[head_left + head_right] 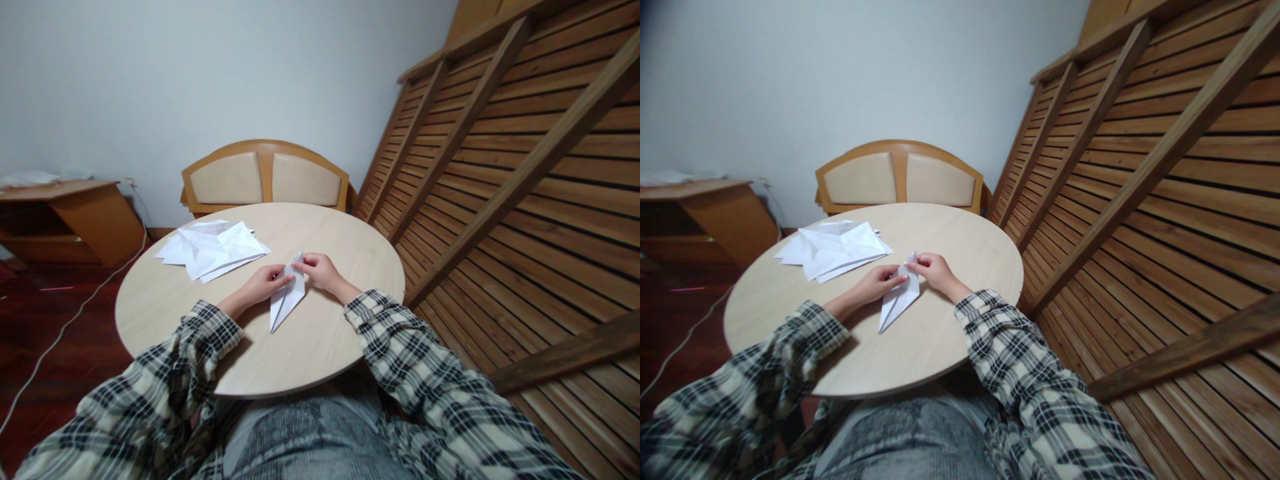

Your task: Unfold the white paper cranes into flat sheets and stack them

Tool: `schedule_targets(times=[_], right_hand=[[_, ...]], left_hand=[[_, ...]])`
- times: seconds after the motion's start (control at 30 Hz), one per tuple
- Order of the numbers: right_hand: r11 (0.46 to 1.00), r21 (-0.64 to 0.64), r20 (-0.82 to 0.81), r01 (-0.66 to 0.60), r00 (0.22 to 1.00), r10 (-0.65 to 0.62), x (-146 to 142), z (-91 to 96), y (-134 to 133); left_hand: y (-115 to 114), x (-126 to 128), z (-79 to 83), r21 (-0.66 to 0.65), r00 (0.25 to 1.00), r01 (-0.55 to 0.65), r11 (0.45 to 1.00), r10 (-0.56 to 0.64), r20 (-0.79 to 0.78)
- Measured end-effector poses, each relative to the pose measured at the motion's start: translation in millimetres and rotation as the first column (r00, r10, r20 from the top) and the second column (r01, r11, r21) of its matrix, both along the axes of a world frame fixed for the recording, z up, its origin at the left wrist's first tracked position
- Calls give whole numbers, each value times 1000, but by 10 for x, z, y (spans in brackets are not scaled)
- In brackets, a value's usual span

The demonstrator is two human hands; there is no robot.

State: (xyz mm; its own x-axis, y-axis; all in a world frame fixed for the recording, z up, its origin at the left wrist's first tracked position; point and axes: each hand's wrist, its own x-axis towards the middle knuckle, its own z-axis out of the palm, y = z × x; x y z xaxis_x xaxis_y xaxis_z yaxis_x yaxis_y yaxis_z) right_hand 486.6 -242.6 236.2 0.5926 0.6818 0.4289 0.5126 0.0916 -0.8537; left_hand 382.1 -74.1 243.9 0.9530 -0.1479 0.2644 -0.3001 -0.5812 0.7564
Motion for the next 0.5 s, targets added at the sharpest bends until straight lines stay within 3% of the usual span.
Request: schedule_targets(times=[0.5], right_hand=[[981,34,50,189,980,-190,-10,75,-15]], left_hand=[[-44,-37,53,-46,999,9,999,-11,-45]])
